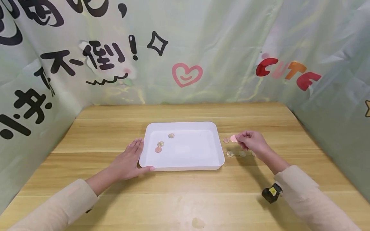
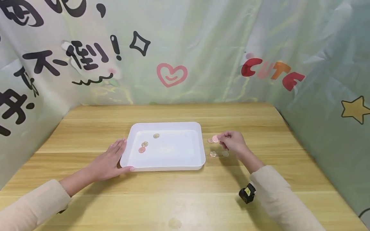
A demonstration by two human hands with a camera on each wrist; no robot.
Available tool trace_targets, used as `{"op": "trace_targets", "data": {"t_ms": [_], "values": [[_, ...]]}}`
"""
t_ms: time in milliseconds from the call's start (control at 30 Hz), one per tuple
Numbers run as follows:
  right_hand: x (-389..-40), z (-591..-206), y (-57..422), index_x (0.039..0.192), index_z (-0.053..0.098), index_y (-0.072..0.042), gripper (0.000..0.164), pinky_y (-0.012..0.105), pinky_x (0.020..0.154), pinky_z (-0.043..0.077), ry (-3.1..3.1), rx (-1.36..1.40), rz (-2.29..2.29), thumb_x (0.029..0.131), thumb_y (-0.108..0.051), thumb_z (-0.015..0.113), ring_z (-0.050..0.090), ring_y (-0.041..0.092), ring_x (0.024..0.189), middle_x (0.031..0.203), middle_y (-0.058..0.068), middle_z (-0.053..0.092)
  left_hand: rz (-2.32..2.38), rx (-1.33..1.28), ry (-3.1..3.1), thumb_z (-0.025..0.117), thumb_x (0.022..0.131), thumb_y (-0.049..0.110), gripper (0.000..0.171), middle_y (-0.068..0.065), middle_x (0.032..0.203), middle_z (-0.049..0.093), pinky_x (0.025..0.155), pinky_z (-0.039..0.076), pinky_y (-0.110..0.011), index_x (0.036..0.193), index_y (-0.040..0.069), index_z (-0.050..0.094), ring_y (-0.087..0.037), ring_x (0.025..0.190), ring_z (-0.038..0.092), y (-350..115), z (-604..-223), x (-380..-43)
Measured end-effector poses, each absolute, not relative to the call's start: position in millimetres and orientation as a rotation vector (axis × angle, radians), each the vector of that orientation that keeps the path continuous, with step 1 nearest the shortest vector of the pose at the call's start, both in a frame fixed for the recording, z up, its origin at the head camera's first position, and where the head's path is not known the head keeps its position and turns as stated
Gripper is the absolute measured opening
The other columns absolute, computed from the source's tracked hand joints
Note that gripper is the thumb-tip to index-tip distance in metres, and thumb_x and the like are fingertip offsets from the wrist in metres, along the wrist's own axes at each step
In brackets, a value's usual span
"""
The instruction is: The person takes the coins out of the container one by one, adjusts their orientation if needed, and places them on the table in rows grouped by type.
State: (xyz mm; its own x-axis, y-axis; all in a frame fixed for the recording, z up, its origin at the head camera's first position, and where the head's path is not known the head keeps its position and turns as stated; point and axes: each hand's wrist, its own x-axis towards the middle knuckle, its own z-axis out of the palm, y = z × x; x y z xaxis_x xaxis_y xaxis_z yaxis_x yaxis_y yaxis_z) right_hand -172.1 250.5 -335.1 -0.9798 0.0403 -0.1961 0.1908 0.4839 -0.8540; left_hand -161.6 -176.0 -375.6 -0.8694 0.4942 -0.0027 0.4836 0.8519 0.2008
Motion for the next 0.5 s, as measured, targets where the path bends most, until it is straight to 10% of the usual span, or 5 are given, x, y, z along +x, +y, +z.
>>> {"op": "trace_targets", "data": {"t_ms": [500], "values": [[-171,-338,324,0.098,0.053,0.006,0.029,0.019,0.057,0.049,2.629,0.332,-1.498,0.096,-0.022,0.048,0.051,0.001,0.061,0.070,-0.012,0.057,0.301,0.780,2.973,0.054,0.081,0.063,0.104,-0.029,0.149,0.020,0.113,0.023,-0.052,0.141,-0.014,0.021,-0.042,0.140,0.019,-175,-374,-161]]}}
